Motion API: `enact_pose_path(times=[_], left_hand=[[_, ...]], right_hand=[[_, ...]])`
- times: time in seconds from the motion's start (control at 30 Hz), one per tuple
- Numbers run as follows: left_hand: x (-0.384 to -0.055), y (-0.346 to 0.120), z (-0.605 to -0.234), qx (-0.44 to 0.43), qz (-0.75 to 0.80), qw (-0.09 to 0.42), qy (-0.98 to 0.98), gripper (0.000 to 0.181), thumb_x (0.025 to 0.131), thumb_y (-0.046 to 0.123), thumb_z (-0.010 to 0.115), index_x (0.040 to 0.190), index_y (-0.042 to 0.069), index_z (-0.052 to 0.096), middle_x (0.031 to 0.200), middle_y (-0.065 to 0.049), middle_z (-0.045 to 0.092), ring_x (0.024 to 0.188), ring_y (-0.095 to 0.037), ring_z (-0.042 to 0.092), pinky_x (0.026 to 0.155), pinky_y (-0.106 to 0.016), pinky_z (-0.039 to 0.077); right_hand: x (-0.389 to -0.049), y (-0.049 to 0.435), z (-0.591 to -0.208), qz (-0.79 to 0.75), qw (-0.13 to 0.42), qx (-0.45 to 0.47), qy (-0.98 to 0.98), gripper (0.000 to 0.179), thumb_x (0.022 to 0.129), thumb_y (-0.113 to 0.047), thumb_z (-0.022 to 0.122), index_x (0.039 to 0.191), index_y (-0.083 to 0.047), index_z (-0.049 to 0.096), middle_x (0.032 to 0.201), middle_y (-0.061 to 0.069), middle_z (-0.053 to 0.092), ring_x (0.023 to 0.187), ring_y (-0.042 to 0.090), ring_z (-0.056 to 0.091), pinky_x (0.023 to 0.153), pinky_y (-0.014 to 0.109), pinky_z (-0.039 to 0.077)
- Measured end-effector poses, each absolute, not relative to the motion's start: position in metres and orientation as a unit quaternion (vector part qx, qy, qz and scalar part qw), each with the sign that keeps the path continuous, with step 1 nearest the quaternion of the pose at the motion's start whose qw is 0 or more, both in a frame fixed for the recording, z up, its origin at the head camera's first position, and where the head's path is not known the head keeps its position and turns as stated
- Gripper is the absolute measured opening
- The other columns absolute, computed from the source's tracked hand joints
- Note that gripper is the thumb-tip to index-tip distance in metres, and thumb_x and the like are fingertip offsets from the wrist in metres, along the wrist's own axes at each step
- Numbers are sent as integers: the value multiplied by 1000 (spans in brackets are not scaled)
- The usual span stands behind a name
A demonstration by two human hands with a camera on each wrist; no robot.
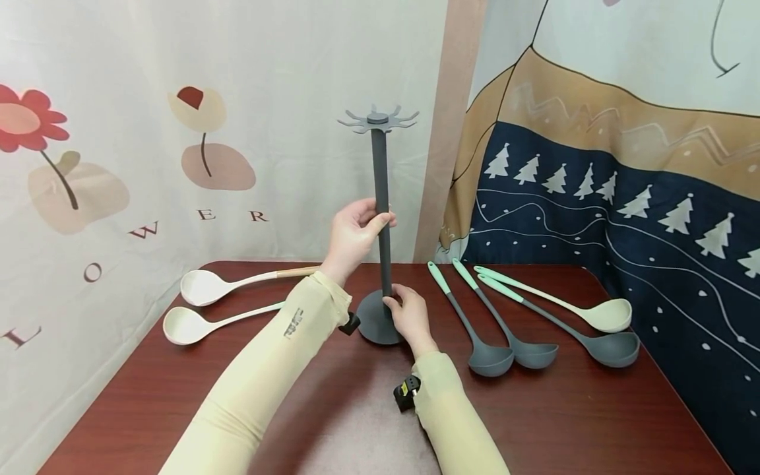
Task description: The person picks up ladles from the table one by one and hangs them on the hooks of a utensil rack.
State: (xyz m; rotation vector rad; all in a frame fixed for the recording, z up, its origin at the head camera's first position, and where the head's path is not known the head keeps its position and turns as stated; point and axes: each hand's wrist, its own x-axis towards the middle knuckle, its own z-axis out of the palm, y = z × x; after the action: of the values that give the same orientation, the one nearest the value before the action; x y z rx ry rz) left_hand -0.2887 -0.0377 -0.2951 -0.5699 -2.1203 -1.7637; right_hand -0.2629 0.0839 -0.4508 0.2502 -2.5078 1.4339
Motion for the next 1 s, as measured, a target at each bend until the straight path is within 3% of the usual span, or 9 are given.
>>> enact_pose_path(times=[0.53,1.0], left_hand=[[-288,-29,-303,-205,-604,177,-750,20,93,13,71,111,4,71,95,-4,75,85,-11,71,77,-30,56],[-287,-28,-305,-202,-576,191,-769,18,94,15,69,110,7,70,92,-1,75,84,-9,70,76,-31,55]], right_hand=[[-263,88,-455,501,105,74,-856,20,96,-10,65,114,-2,69,108,14,69,101,31,64,87,48,52],[-271,107,-439,436,-6,86,-896,38,95,-16,68,129,-2,62,126,15,64,116,34,59,95,50,48]])
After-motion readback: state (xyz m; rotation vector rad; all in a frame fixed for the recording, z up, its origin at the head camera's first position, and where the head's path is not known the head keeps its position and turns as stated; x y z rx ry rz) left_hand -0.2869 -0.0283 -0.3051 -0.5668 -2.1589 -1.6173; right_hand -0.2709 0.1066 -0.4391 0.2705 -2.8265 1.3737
